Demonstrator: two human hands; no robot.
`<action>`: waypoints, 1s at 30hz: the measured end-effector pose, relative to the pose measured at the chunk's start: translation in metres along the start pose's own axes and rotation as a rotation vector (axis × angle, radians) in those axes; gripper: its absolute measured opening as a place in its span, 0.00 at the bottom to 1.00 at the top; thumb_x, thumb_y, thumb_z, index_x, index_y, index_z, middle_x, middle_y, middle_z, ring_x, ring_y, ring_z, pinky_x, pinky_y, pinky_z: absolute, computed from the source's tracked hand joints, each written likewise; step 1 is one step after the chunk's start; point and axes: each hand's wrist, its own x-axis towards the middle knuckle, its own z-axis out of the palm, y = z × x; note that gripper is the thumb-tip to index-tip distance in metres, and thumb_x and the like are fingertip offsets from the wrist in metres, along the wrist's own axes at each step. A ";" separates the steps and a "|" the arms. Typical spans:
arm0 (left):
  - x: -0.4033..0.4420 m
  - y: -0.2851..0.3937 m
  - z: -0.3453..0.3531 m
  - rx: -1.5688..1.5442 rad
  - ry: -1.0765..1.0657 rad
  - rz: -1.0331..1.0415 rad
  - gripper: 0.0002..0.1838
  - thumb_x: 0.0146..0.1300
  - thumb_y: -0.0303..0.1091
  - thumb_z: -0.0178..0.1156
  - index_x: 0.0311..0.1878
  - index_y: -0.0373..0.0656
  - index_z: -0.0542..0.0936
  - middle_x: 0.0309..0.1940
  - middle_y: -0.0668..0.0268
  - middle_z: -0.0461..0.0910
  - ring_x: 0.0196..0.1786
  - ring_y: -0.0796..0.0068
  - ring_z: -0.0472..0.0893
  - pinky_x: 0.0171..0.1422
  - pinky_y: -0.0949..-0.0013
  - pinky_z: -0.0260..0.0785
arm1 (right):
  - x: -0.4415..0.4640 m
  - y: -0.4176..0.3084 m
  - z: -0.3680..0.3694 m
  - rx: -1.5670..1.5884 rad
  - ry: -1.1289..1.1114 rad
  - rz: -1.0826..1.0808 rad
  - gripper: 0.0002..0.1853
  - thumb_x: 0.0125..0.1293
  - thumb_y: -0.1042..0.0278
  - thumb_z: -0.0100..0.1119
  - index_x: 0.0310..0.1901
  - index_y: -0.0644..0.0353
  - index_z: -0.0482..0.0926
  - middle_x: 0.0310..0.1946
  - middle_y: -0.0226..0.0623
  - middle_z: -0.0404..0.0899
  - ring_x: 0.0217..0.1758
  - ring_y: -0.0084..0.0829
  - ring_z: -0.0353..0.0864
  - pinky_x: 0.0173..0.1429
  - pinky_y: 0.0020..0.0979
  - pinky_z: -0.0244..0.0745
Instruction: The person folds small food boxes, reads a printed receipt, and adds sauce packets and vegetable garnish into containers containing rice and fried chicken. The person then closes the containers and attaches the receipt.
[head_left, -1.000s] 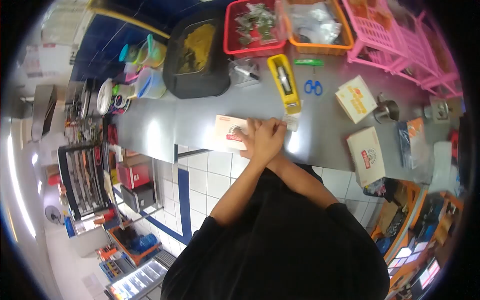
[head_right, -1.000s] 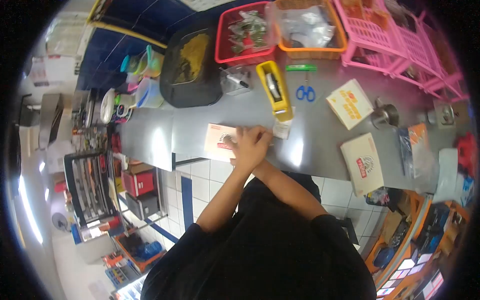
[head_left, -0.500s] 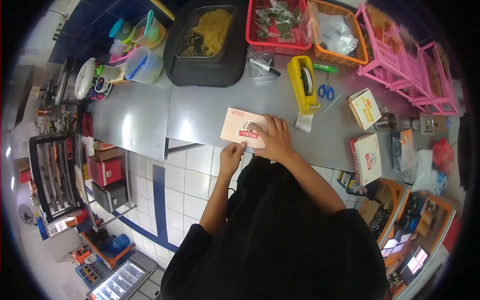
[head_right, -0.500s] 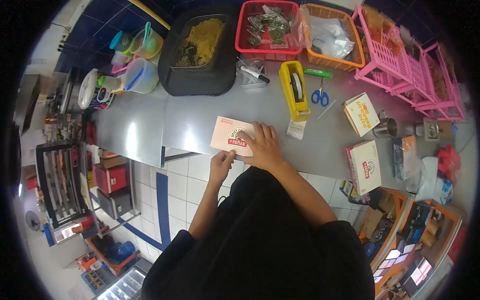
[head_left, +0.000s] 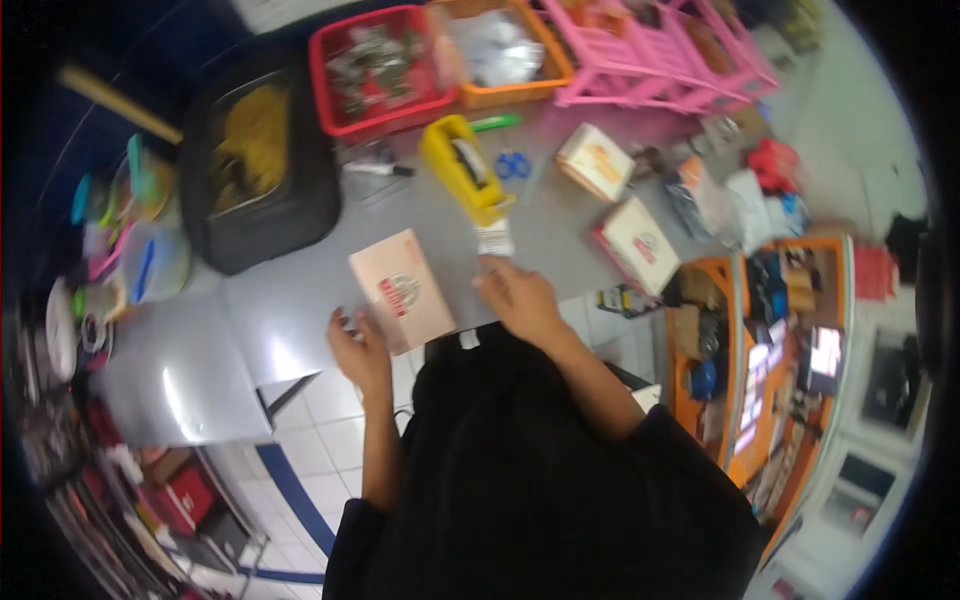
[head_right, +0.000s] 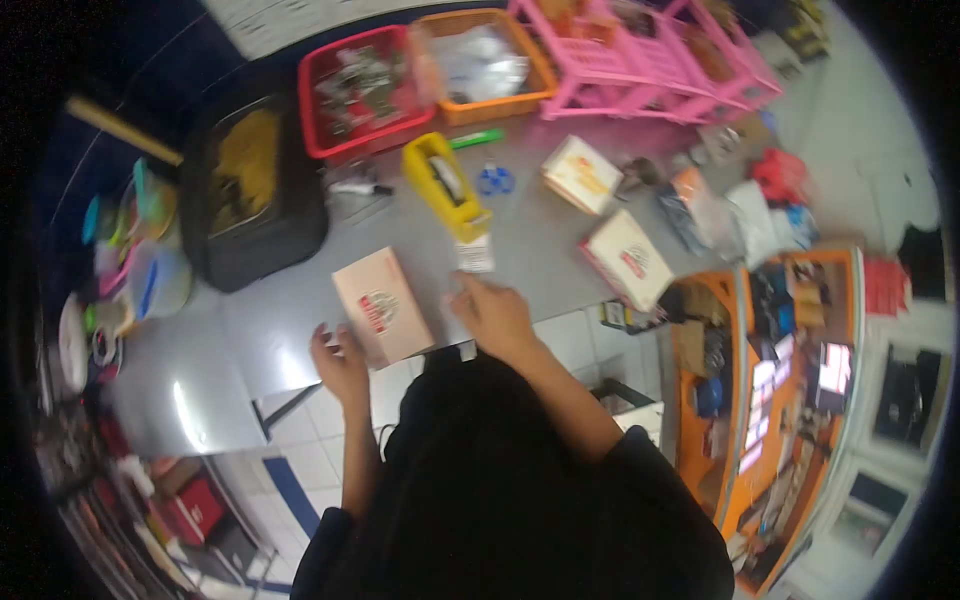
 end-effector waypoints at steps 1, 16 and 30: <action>-0.003 0.021 0.006 -0.025 -0.041 0.014 0.29 0.69 0.47 0.65 0.65 0.37 0.75 0.54 0.47 0.79 0.54 0.48 0.81 0.55 0.52 0.75 | 0.003 0.037 -0.012 -0.086 0.260 -0.078 0.19 0.67 0.57 0.65 0.55 0.58 0.82 0.40 0.43 0.87 0.39 0.41 0.88 0.44 0.40 0.82; -0.081 0.179 0.045 0.410 -0.488 0.445 0.58 0.44 0.47 0.77 0.80 0.47 0.60 0.70 0.26 0.60 0.70 0.24 0.64 0.75 0.39 0.61 | -0.019 0.243 -0.182 -0.271 0.111 0.562 0.55 0.60 0.20 0.56 0.77 0.57 0.56 0.47 0.64 0.85 0.53 0.61 0.85 0.58 0.55 0.77; -0.216 0.298 0.255 0.381 -0.564 0.930 0.43 0.57 0.58 0.71 0.73 0.49 0.72 0.73 0.37 0.61 0.68 0.39 0.70 0.67 0.43 0.67 | -0.034 0.316 -0.240 0.647 0.373 0.408 0.26 0.82 0.45 0.46 0.66 0.58 0.74 0.29 0.34 0.82 0.23 0.20 0.78 0.27 0.22 0.71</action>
